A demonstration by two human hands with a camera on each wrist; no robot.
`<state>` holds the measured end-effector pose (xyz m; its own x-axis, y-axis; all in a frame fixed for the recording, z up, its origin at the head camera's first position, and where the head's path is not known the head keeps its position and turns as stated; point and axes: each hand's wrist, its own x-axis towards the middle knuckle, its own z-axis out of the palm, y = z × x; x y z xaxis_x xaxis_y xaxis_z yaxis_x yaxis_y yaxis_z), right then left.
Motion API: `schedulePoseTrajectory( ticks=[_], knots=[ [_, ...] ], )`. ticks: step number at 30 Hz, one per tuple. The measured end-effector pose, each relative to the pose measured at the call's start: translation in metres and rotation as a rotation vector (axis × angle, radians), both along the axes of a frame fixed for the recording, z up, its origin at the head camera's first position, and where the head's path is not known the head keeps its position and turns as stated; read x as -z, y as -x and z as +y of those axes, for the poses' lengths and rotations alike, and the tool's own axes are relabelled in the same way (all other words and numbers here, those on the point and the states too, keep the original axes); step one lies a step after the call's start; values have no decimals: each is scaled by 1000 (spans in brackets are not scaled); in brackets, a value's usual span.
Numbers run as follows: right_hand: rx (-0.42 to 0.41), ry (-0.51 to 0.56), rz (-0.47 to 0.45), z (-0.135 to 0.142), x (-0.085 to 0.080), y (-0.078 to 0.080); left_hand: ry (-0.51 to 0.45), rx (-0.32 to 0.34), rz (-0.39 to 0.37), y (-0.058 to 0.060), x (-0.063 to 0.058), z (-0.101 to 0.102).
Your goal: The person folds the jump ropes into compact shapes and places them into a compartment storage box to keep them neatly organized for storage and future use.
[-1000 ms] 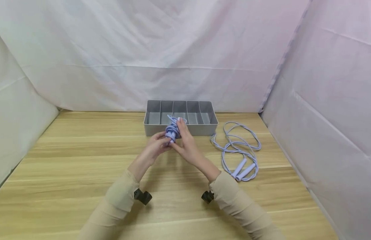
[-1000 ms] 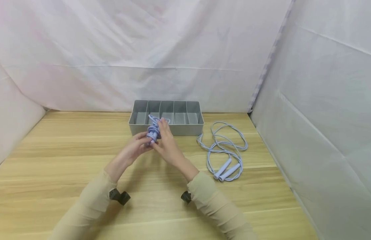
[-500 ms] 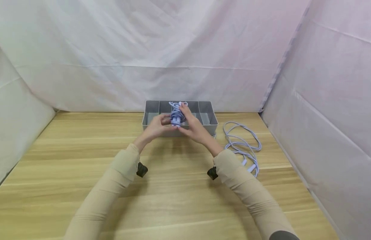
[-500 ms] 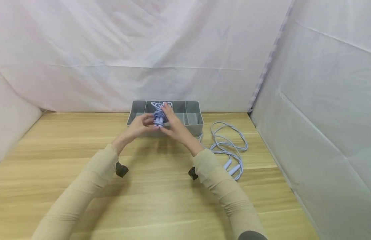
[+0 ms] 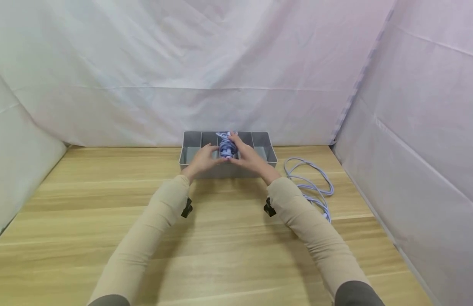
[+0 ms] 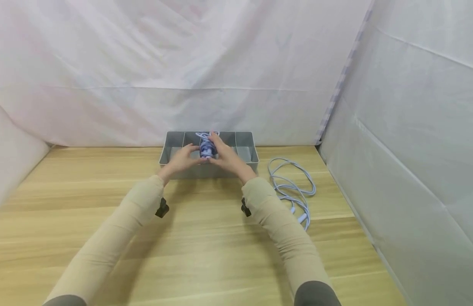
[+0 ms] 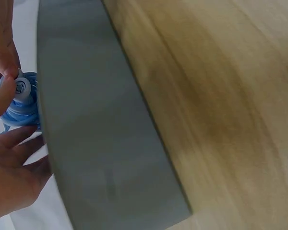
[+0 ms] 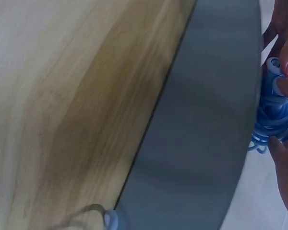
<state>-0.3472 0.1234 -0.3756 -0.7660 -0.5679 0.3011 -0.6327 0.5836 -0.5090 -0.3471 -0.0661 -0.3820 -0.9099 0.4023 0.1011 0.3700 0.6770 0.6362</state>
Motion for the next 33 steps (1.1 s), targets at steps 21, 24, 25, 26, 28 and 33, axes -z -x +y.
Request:
schedulePoseTrajectory(
  ticks=[21, 24, 25, 26, 28, 33],
  knots=[
    [172, -314, -87, -13, 13, 4, 222, -70, 171, -10, 17, 9],
    [220, -391, -60, -18, 15, 5, 209, -71, 183, -12, 18, 7],
    [235, -428, -51, -21, 16, 5, 204, -73, 185, -13, 19, 7],
    [250, -474, -49, -23, 18, 5, 201, -77, 184, -14, 19, 6],
    [279, -556, -58, -28, 22, 4, 195, -84, 195, -15, 20, 5],
    [350, -596, -102, -35, 27, 1, 152, -83, 226, -20, 21, 3]
  ],
)
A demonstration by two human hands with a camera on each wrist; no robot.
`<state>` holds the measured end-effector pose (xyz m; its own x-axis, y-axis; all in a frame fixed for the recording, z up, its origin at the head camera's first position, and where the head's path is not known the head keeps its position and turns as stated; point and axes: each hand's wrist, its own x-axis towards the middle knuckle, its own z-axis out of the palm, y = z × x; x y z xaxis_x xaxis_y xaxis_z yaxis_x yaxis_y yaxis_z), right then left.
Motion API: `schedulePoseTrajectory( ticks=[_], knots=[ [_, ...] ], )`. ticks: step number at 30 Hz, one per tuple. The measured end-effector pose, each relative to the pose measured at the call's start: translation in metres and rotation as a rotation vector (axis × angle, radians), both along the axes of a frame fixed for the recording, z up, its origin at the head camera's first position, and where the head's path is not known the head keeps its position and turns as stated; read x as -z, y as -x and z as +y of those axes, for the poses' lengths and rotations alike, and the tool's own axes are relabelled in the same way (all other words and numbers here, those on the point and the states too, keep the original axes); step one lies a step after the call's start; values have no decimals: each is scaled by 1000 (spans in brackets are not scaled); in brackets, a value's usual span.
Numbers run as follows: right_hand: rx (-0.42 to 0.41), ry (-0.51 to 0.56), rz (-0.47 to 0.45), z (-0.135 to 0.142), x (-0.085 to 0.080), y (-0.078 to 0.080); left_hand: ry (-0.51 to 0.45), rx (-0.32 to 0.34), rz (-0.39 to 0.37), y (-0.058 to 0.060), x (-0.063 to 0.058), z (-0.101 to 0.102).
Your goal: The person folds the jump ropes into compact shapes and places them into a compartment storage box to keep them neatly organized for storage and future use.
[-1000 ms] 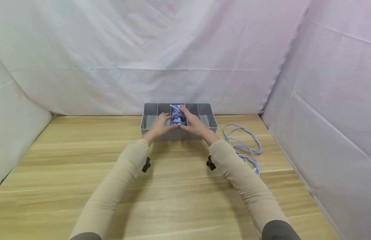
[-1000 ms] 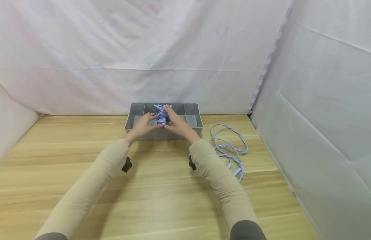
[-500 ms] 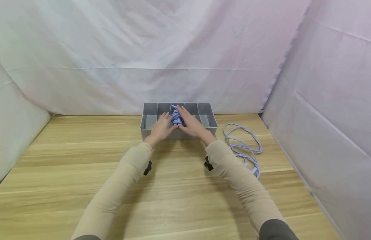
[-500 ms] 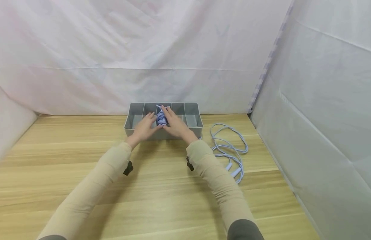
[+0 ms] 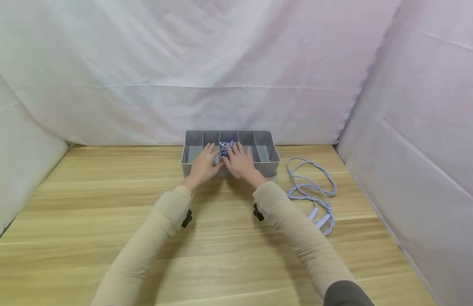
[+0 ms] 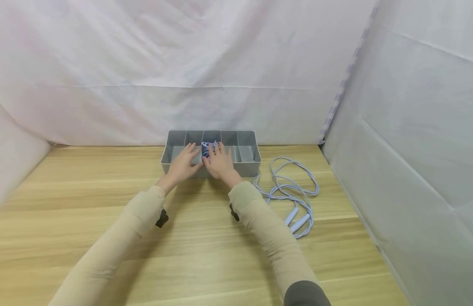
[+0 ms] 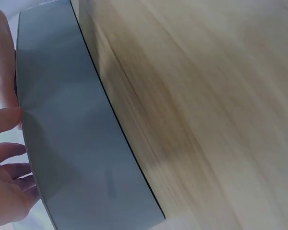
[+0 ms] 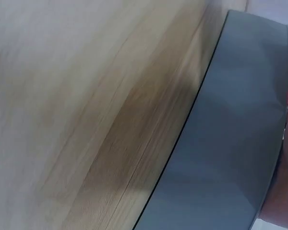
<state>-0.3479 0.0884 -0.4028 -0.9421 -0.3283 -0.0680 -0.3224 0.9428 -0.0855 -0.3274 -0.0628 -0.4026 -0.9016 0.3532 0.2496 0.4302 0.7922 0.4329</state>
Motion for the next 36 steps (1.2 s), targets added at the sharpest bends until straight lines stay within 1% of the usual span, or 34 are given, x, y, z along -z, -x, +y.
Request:
schedulePoseTrajectory(
  ticks=[4, 9, 11, 16, 21, 24, 27, 31, 36],
  knots=[
    [30, 75, 56, 5, 1, -3, -33, -2, 2, -5, -1, -2],
    [49, 136, 84, 16, 0, -9, -70, -9, 50, -12, -4, -9],
    [46, 159, 85, 19, -1, -13, -80, -8, 67, -15, -5, -11],
    [7, 160, 98, 28, -6, -25, -92, -11, 48, -24, -7, -19],
    [-66, 146, 123, 36, -14, -47, -125, -18, 17, -37, -9, -31],
    [-100, 176, 127, 45, -20, -65, -122, -18, 13, -46, -10, -37],
    [-130, 238, 136, 57, -26, -83, -111, -7, 13, -55, -11, -42],
    [-153, 282, 125, 83, -33, -103, -103, 25, 10, -72, -15, -46],
    [-126, 318, 28, 132, -41, -125, -54, 69, -20, -94, -18, -47]
  ],
)
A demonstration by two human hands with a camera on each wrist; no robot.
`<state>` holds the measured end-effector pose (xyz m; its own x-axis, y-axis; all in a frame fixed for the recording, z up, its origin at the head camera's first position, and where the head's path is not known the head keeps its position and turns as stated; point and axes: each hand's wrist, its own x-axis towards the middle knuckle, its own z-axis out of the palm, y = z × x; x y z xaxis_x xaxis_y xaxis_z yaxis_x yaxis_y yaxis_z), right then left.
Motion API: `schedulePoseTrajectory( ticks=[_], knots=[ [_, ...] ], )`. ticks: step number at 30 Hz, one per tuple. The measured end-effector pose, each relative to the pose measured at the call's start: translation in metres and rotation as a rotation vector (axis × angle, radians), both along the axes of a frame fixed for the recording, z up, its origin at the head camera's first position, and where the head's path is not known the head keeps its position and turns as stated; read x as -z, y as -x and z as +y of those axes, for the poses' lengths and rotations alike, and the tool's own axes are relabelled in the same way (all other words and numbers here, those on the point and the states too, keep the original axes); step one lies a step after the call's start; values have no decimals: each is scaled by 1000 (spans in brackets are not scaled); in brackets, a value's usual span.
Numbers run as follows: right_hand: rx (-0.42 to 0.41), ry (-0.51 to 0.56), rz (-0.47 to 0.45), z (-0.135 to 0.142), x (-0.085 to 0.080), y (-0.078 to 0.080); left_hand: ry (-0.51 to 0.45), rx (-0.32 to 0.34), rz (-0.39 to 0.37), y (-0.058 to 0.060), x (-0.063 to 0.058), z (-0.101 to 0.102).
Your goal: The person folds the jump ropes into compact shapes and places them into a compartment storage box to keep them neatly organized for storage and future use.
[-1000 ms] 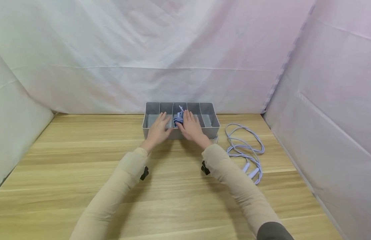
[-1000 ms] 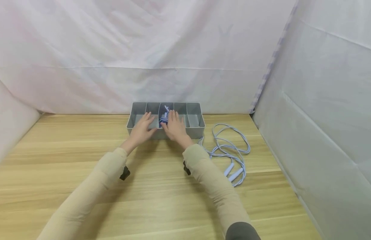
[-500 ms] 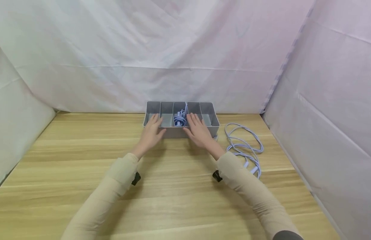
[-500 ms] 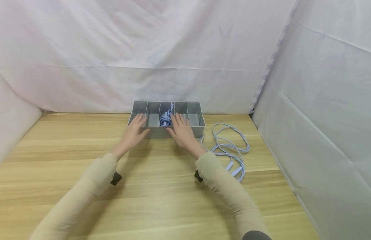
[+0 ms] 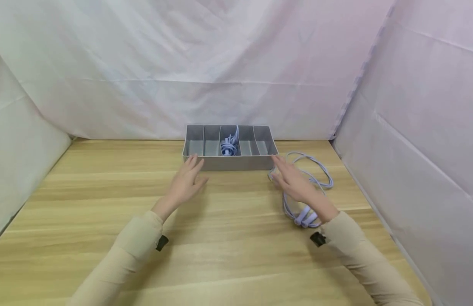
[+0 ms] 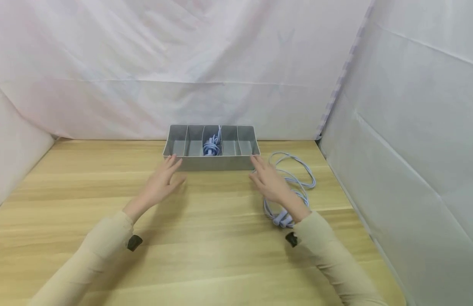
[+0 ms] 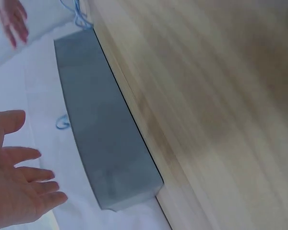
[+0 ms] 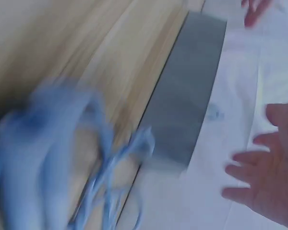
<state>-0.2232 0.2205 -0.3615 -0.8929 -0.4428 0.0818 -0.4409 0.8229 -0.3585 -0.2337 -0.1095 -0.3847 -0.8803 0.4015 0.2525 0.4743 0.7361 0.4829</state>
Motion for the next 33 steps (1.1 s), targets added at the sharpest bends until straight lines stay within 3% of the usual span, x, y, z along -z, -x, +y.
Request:
schedulePoseTrajectory(
  ticks=[3, 7, 12, 16, 19, 26, 30, 33],
  knots=[
    [-17, -9, -80, 33, 1, -13, 22, 34, -15, -12, 0, 4],
    [-60, -111, -152, 62, 10, -29, 39, 94, -15, -25, -1, 11],
    [-86, -269, -122, 79, 29, -45, 60, 174, -59, -39, -3, 25],
    [-114, -317, -106, 84, 43, -50, 67, 220, -98, -46, 1, 39],
    [-134, -319, -61, 85, 50, -52, 59, 255, -146, -50, 6, 47],
    [-175, -339, 261, 76, 65, -45, 25, 313, -207, -55, 7, 62],
    [-114, -394, 258, 61, 64, -44, 10, 342, -236, -57, 3, 72],
    [-92, -396, 294, 44, 53, -44, -42, 353, -287, -59, -1, 80]
  ],
)
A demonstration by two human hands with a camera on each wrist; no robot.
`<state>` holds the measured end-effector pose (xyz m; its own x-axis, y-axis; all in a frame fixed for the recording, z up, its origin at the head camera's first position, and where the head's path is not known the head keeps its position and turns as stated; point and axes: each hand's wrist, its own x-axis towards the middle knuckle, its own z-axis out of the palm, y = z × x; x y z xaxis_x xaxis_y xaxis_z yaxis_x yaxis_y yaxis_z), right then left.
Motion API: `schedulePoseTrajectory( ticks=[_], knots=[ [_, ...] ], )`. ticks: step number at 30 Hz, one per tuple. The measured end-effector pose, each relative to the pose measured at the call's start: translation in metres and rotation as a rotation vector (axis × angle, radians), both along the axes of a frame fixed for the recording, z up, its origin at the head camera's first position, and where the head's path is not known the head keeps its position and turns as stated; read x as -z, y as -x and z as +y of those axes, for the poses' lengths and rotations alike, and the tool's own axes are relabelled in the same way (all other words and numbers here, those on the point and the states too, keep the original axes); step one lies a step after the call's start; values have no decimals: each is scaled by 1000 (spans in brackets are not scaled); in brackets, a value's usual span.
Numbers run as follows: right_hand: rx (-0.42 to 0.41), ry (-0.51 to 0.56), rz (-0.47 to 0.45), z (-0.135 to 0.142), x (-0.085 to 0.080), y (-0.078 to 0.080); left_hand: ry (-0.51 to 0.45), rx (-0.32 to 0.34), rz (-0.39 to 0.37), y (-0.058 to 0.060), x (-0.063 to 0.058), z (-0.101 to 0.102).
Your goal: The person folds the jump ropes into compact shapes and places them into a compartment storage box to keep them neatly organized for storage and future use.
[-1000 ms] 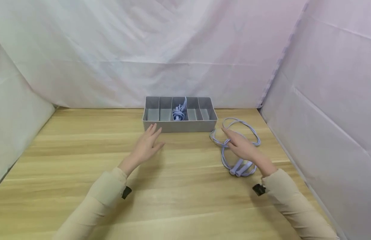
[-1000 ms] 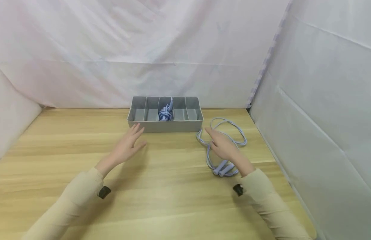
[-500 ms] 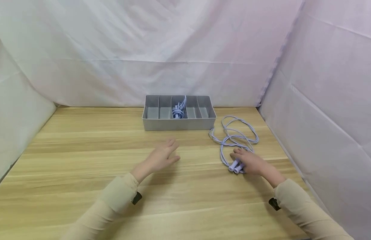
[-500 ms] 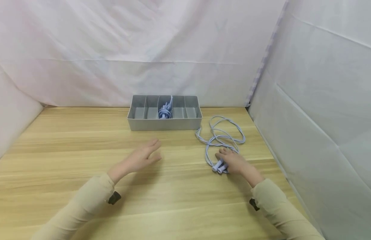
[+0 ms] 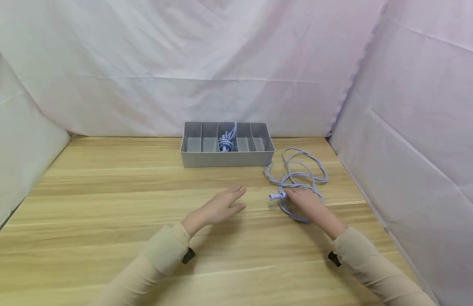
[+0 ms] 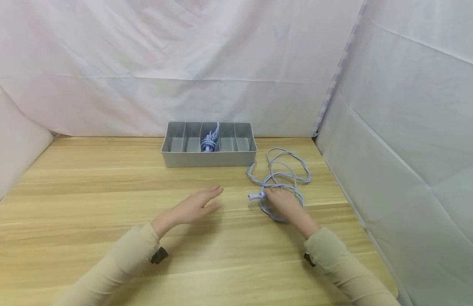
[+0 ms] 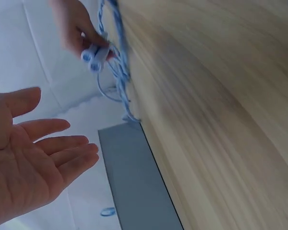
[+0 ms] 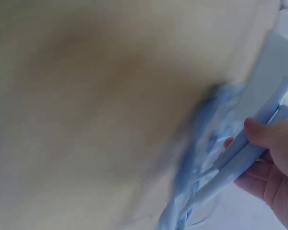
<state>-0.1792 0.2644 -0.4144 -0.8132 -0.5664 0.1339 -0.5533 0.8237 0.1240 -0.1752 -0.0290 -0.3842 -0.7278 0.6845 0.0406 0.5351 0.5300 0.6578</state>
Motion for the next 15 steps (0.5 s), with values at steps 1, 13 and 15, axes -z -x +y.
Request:
schedulePoseTrajectory(
  ticks=[1, 13, 15],
  knots=[
    [-6, 4, 33, -7, -5, -1, -20, -8, -24, 0, -1, 3],
    [-130, -4, 396, -72, -36, -15, -487, -162, -771, 5, -3, 19],
    [-134, -24, 425, -80, -36, -17, -523, -128, -820, 5, -2, 18]
  ],
)
